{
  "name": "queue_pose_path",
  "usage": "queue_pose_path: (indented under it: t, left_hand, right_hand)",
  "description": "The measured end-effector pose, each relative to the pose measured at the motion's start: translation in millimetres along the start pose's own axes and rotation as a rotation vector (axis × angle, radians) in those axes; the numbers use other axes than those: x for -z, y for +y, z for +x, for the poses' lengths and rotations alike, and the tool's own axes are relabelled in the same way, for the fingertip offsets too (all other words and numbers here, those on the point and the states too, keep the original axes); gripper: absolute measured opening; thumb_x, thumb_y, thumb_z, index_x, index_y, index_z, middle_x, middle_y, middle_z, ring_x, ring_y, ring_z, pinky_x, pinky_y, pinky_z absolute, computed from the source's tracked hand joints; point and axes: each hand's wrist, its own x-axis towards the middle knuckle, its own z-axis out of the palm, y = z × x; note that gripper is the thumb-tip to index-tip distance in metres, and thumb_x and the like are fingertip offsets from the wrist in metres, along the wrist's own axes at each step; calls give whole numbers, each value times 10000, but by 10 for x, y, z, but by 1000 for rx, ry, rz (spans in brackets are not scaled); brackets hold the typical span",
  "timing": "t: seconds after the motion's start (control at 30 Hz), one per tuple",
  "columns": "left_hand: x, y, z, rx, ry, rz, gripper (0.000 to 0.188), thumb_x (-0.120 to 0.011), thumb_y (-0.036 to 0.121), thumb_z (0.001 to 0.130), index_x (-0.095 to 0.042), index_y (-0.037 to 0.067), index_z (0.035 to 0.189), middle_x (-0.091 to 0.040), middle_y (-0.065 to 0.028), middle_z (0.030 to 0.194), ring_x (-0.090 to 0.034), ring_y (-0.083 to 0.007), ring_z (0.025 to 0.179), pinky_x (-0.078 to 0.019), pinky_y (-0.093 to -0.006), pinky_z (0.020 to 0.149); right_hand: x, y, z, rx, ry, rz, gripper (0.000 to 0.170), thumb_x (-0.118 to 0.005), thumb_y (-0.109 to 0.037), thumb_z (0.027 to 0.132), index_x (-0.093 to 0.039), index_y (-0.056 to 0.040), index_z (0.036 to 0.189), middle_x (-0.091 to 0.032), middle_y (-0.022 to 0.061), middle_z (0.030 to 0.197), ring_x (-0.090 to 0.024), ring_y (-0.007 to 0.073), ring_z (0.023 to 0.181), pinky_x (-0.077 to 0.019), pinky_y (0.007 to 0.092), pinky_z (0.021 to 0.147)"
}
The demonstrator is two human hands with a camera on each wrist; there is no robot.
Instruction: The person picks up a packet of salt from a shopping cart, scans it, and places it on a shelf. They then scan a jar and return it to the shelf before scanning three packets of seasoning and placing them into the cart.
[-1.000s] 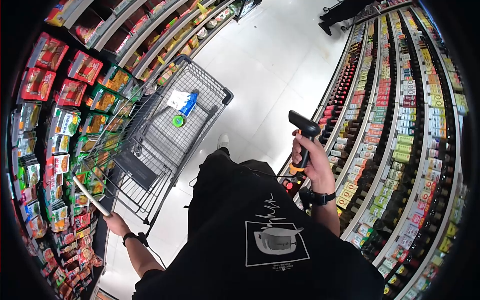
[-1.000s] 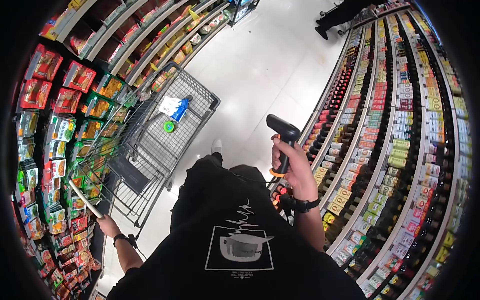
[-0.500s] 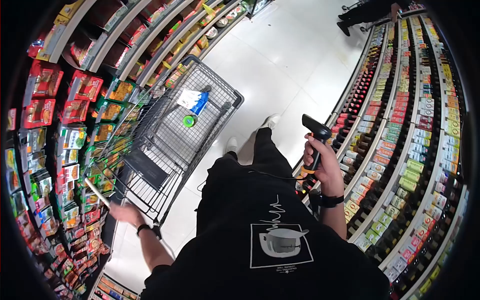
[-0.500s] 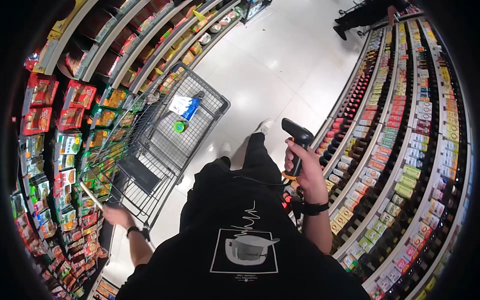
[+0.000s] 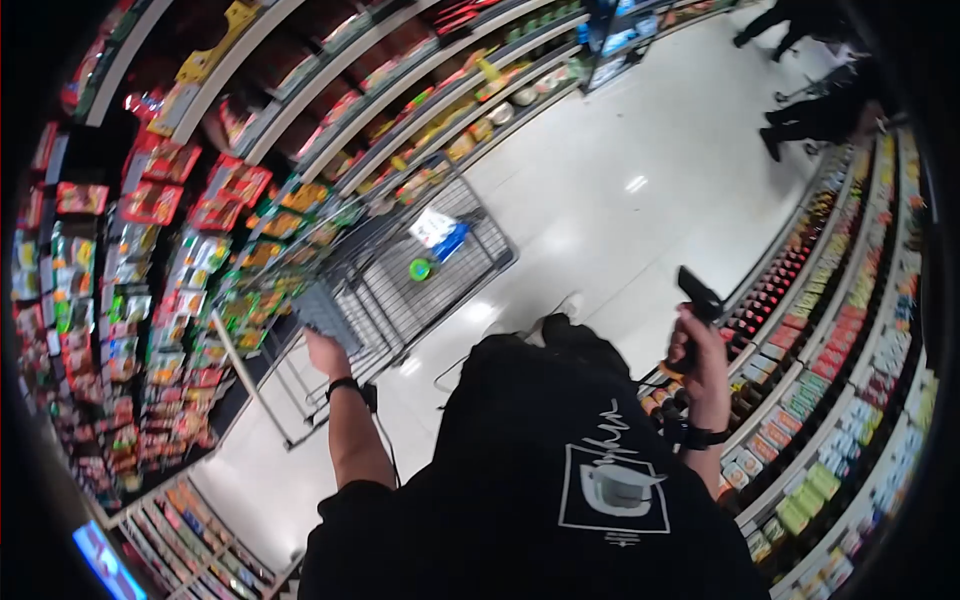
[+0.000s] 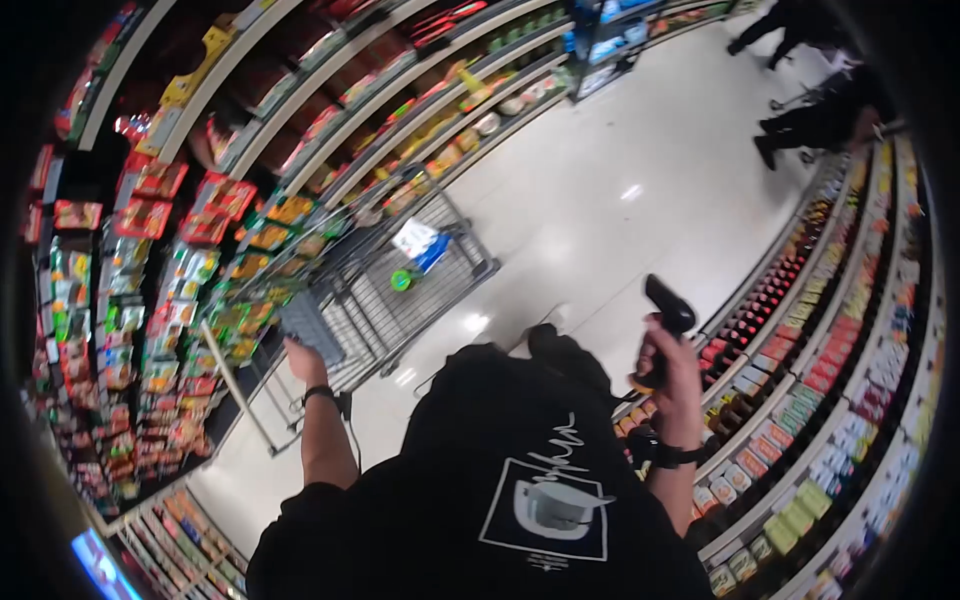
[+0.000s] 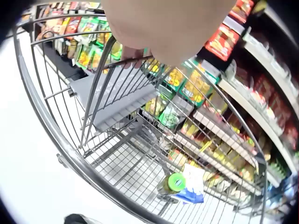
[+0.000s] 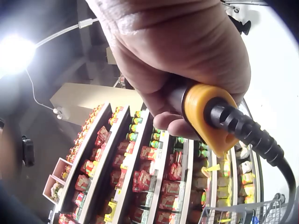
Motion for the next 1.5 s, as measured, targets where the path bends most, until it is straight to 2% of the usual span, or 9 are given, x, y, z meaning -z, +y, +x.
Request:
queue_pose_path:
  t: [0.27, 0.4, 0.5, 0.67, 0.73, 0.8, 1.0, 1.23, 1.5]
  left_hand:
    - [414, -707, -56, 139, 39, 32, 530, -678, 381, 1067, -610, 14, 1445, -705, -267, 1364, -686, -444, 1233, -543, -515, 1047]
    - [699, -1272, -96, 308, 19, 458, 387, -570, 236, 1083, -675, 53, 1408, -635, -216, 1484, -595, -449, 1355, -542, -520, 1088]
    - [559, -1546, -174, 154, 38, 472, 459, -495, 134, 1069, -632, 86, 1505, -505, -251, 1623, -479, -463, 1486, -497, -551, 1156]
    - [526, -818, -371, 36, 305, 612, 567, -552, 19, 997, -557, 55, 1563, -393, -276, 1712, -415, -501, 1539, -435, -589, 1217]
    - [100, -760, -400, -205, 254, 279, 578, -588, -34, 945, -599, 35, 1519, -445, -263, 1685, -433, -482, 1535, -433, -567, 1229]
    - [-239, -516, -326, -231, -342, 152, 555, -687, 63, 943, -633, 22, 1494, -520, -255, 1634, -507, -441, 1499, -450, -521, 1235]
    - [-1486, 208, -206, -227, -947, -176, 734, -800, 284, 925, -569, 20, 1570, -609, -267, 1555, -575, -408, 1452, -473, -447, 1225]
    - [-2373, 1134, 106, -299, -958, -134, 824, -769, 245, 926, -429, 84, 1659, -496, -279, 1647, -574, -452, 1441, -477, -476, 1226]
    - [-3391, 1348, 133, -258, -1040, -90, 1171, -965, 323, 770, -301, 98, 1708, -446, -300, 1603, -518, -461, 1467, -491, -490, 1203]
  right_hand:
    - [234, -544, 464, -21, -31, -134, 322, -785, -274, 1026, -603, -69, 1195, -547, -15, 729, -528, 107, 539, -421, 266, 517]
    - [-104, -732, 544, 12, -86, -195, 327, -780, -266, 1028, -596, -62, 1207, -551, -20, 734, -527, 99, 541, -425, 256, 516]
    - [-365, -707, 576, 15, -142, -211, 321, -773, -260, 1032, -597, -61, 1211, -548, -22, 727, -529, 99, 540, -428, 257, 517]
    - [-826, -572, 505, -43, -188, -278, 248, -761, -246, 1044, -606, -100, 1170, -551, -33, 717, -506, 88, 525, -409, 253, 511]
    - [-1014, -492, 502, -56, -203, -301, 243, -758, -245, 1046, -608, -98, 1169, -552, -29, 720, -503, 96, 526, -408, 262, 513]
    - [-1220, -404, 501, -83, -233, -310, 238, -753, -233, 1048, -608, -87, 1168, -560, -21, 736, -509, 106, 542, -413, 265, 519]
    - [-1768, -260, 318, -118, -314, -435, 270, -785, -244, 1029, -630, -63, 1157, -603, -14, 751, -571, 104, 550, -475, 263, 538]
    - [-1734, -68, 165, -148, -177, -435, 262, -784, -233, 1020, -632, -67, 1153, -609, -9, 746, -583, 115, 547, -486, 279, 527]
    - [-1259, 127, 86, -141, 68, -303, 240, -790, -202, 1016, -621, -73, 1127, -615, 17, 760, -603, 135, 563, -490, 285, 521]
